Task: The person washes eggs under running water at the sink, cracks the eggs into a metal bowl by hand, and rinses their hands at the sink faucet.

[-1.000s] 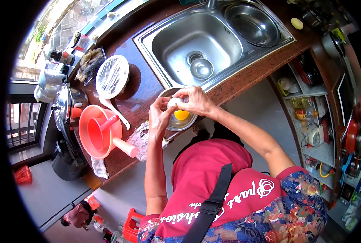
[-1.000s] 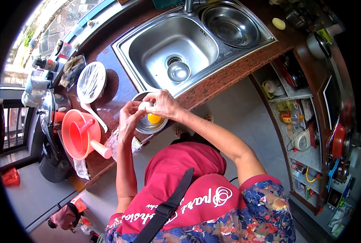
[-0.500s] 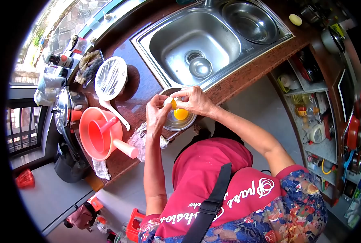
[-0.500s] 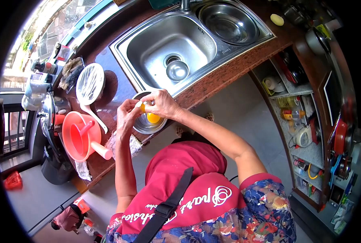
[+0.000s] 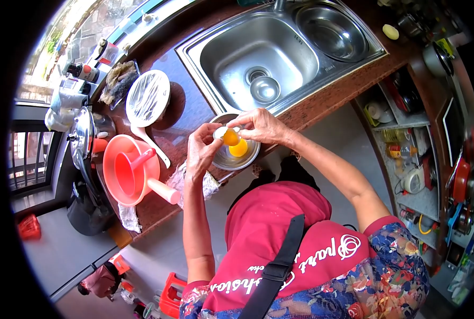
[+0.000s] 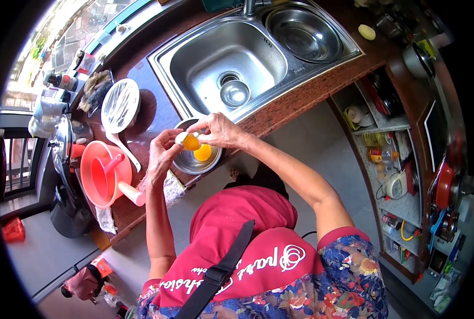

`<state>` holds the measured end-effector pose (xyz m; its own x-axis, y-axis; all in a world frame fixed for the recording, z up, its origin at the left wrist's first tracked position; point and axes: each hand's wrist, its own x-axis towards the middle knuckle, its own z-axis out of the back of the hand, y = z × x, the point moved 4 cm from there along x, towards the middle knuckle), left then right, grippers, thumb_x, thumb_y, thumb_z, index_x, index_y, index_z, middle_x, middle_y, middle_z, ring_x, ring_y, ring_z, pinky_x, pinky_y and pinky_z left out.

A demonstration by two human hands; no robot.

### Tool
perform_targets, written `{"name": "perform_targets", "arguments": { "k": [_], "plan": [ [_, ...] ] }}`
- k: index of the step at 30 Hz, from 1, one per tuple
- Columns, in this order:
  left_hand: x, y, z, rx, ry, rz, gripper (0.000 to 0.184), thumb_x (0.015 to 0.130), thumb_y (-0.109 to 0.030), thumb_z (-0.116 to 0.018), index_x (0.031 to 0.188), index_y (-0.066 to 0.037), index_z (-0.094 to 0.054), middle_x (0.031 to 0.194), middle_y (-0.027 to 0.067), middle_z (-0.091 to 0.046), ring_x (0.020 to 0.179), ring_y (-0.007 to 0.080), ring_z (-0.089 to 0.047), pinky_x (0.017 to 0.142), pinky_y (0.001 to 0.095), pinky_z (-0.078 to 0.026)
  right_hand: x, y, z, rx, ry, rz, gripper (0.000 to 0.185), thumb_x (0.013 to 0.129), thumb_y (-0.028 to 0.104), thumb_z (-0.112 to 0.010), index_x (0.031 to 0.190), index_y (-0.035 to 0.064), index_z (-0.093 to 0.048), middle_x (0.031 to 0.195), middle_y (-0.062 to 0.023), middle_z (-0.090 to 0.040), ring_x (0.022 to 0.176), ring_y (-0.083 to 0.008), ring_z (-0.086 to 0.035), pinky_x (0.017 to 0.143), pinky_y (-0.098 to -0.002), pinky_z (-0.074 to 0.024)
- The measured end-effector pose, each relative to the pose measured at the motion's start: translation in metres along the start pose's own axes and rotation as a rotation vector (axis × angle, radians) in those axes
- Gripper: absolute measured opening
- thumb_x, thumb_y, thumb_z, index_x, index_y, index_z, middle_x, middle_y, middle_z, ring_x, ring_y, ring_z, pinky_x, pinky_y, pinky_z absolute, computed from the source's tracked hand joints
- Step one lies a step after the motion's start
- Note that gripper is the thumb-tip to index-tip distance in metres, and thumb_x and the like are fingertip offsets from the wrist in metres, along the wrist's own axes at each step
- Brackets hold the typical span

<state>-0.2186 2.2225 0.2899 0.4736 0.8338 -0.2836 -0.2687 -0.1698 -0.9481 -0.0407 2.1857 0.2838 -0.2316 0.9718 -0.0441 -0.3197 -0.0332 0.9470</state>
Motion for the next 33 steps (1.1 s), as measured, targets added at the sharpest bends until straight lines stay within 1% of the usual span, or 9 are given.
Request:
{"name": "perform_targets", "arguments": {
  "k": [2,7,9,12,17,20,24,30,33],
  "plan": [
    [-0.002,-0.005,0.001,0.007,0.002,-0.034,0.034,0.073,-0.007,-0.063,0.106,0.001,-0.061,0.090,0.0102,-0.065,0.082,0.0161,-0.063,0.076,0.0266,-0.050,0.000,0.007,0.002,-0.041,-0.047,0.108,0.032,0.074,0.010,-0.066,0.105,0.0079,-0.069,0.093,-0.0122,-0.069,0.075,-0.0181,-0.065,0.071,-0.0302,-0.0540],
    [-0.019,-0.039,0.004,0.036,-0.018,-0.103,0.036,0.074,-0.001,-0.062,0.109,0.001,-0.060,0.089,0.0080,-0.065,0.084,0.0133,-0.062,0.076,0.0264,-0.050,-0.008,0.054,0.015,-0.242,-0.066,0.361,0.031,0.074,0.007,-0.062,0.105,0.0057,-0.067,0.096,-0.0140,-0.065,0.081,-0.0262,-0.065,0.076,-0.0342,-0.0530],
    [-0.033,-0.061,0.007,0.012,-0.030,-0.149,0.036,0.075,0.004,-0.061,0.111,0.000,-0.060,0.093,0.0074,-0.064,0.087,0.0130,-0.061,0.080,0.0259,-0.050,-0.014,0.077,0.023,-0.253,-0.036,0.424,0.032,0.074,0.009,-0.061,0.106,0.0066,-0.065,0.102,-0.0136,-0.063,0.087,-0.0295,-0.064,0.080,-0.0359,-0.0517],
    [-0.050,-0.092,0.009,0.094,-0.066,-0.293,0.039,0.073,0.008,-0.060,0.111,0.001,-0.060,0.105,0.0083,-0.061,0.092,0.0147,-0.062,0.087,0.0268,-0.049,-0.022,0.103,0.030,-0.365,-0.038,0.515,0.034,0.074,0.009,-0.060,0.108,0.0071,-0.064,0.105,-0.0136,-0.062,0.087,-0.0296,-0.064,0.080,-0.0357,-0.0519],
    [-0.075,-0.136,0.010,0.286,-0.177,-0.509,0.039,0.069,0.010,-0.064,0.107,-0.001,-0.063,0.108,0.0101,-0.061,0.093,0.0160,-0.062,0.082,0.0267,-0.052,-0.035,0.144,0.040,-0.568,-0.092,0.671,0.034,0.075,0.011,-0.063,0.110,0.0072,-0.063,0.109,-0.0155,-0.061,0.090,-0.0293,-0.064,0.076,-0.0373,-0.0524],
    [-0.085,-0.145,0.014,0.351,-0.243,-0.536,0.040,0.068,0.010,-0.065,0.106,-0.002,-0.064,0.108,0.0103,-0.061,0.093,0.0159,-0.063,0.079,0.0262,-0.053,-0.041,0.159,0.044,-0.660,-0.133,0.708,0.034,0.075,0.010,-0.064,0.109,0.0058,-0.062,0.110,-0.0165,-0.060,0.091,-0.0297,-0.064,0.075,-0.0372,-0.0525],
    [-0.090,-0.146,0.016,0.372,-0.259,-0.520,0.040,0.068,0.010,-0.066,0.106,-0.002,-0.065,0.108,0.0101,-0.062,0.093,0.0160,-0.062,0.079,0.0267,-0.053,-0.041,0.158,0.044,-0.718,-0.102,0.681,0.035,0.076,0.010,-0.064,0.110,0.0058,-0.062,0.111,-0.0172,-0.060,0.094,-0.0296,-0.063,0.077,-0.0370,-0.0522],
    [-0.090,-0.141,0.013,0.328,-0.243,-0.539,0.040,0.068,0.010,-0.066,0.106,-0.002,-0.065,0.107,0.0102,-0.062,0.095,0.0172,-0.063,0.080,0.0278,-0.054,-0.042,0.157,0.038,-0.714,-0.095,0.645,0.033,0.076,0.011,-0.064,0.110,0.0073,-0.062,0.113,-0.0170,-0.060,0.096,-0.0289,-0.063,0.078,-0.0361,-0.0527],
    [-0.091,-0.141,0.013,0.390,-0.245,-0.535,0.039,0.067,0.010,-0.066,0.104,-0.002,-0.065,0.106,0.0100,-0.063,0.096,0.0171,-0.063,0.081,0.0281,-0.053,-0.042,0.155,0.037,-0.700,-0.085,0.644,0.033,0.077,0.011,-0.064,0.110,0.0075,-0.062,0.113,-0.0168,-0.060,0.096,-0.0289,-0.063,0.078,-0.0360,-0.0527]
  ]
}}
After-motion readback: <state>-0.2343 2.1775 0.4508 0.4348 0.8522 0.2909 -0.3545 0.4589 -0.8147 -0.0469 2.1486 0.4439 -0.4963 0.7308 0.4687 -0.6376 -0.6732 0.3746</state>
